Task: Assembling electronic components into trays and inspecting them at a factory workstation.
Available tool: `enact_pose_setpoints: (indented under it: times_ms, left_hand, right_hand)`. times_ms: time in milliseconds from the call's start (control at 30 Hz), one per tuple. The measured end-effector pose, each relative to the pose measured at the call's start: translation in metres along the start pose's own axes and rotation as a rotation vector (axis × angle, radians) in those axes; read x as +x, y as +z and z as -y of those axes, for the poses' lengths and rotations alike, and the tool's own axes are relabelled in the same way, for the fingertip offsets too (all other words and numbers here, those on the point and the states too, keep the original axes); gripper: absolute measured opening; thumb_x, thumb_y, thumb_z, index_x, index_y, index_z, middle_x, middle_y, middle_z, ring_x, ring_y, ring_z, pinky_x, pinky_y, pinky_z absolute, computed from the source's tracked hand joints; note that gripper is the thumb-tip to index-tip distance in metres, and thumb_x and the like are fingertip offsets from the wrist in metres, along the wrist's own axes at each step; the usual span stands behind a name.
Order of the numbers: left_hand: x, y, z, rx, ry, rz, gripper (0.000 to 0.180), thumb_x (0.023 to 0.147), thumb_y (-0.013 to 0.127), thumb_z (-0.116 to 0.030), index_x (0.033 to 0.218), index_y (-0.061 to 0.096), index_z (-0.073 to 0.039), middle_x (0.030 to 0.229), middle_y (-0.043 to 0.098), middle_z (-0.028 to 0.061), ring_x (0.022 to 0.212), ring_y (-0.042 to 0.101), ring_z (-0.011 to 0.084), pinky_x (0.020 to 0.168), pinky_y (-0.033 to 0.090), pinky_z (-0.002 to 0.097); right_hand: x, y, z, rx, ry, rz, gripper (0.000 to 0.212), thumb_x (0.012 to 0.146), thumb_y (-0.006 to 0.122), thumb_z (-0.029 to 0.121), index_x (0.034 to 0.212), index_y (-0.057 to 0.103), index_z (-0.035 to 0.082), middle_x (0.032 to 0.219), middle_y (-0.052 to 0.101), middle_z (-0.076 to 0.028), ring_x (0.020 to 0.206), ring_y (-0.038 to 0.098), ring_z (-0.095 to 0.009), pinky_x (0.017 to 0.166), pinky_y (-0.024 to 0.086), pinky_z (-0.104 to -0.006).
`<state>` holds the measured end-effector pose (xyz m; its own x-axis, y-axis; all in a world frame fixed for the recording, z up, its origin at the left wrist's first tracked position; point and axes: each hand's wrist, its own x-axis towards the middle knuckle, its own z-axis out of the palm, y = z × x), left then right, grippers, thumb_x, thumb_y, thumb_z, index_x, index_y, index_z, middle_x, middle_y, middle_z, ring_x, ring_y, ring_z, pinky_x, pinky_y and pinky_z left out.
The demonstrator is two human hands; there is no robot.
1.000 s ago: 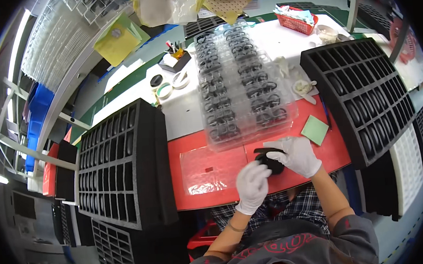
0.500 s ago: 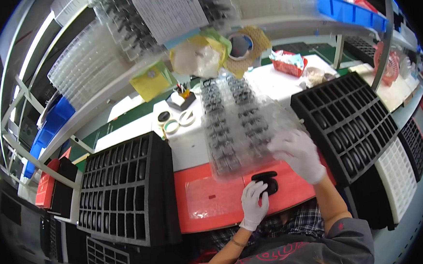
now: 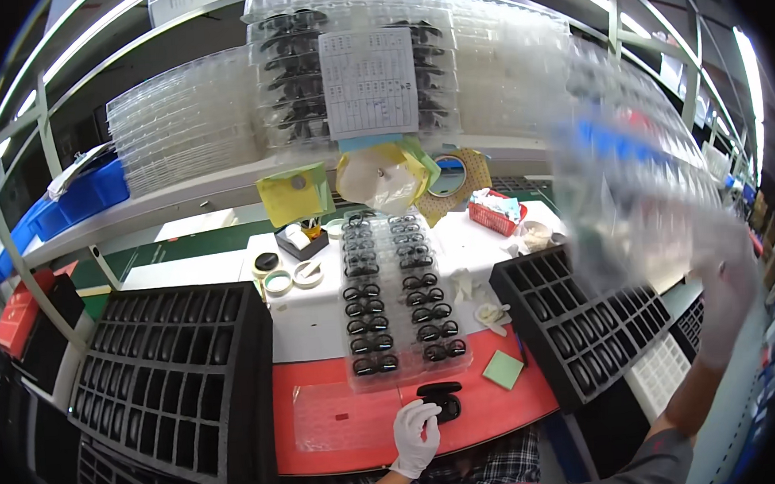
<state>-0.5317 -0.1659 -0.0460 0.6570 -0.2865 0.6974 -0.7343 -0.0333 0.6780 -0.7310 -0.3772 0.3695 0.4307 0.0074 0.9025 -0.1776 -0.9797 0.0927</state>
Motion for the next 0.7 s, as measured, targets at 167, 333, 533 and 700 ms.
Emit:
enact_pose_setpoints:
  times_ms: [167,333,533,700]
  left_hand:
    - [-0.003,-0.004,0.003,0.102,-0.046,-0.121,0.025,0.080,0.068,0.002,0.101,0.072,-0.012,0.103,0.072,0.0055,0.103,0.065,0.0316,0.091,0.052,0.0423]
    - [0.002,0.005,0.005,0.079,-0.081,-0.193,0.025,0.081,0.066,0.004,0.100,0.071,-0.012,0.103,0.071,0.0047,0.105,0.064,0.0306,0.094,0.051,0.0409]
    - [-0.004,0.005,0.001,0.180,-0.092,-0.213,0.022,0.081,0.069,0.002,0.098,0.072,-0.012,0.100,0.072,0.0050,0.102,0.066,0.0306,0.089,0.053,0.0407]
    - [-0.010,0.006,-0.004,0.184,-0.093,-0.168,0.021,0.081,0.069,0.001,0.098,0.072,-0.012,0.100,0.072,0.0048,0.102,0.066,0.0300,0.089,0.053,0.0406]
  right_hand:
    - [0.135,0.099,-0.094,0.232,0.080,-0.123,0.023,0.095,0.066,0.012,0.117,0.071,0.005,0.112,0.071,-0.006,0.110,0.064,-0.015,0.100,0.047,-0.0310]
    - [0.272,0.177,-0.198,0.101,-0.138,-0.294,0.023,0.091,0.073,0.021,0.114,0.074,0.018,0.116,0.072,0.000,0.112,0.065,-0.016,0.100,0.046,-0.0316]
    - [0.334,0.256,-0.144,-0.218,0.037,-0.009,0.024,0.098,0.058,0.031,0.117,0.072,0.025,0.122,0.072,0.000,0.120,0.063,-0.024,0.108,0.035,-0.0591]
    - [0.342,0.297,-0.189,0.007,-0.018,0.071,0.035,0.103,0.051,0.041,0.131,0.061,0.022,0.126,0.069,-0.011,0.122,0.061,-0.034,0.109,0.040,-0.0533]
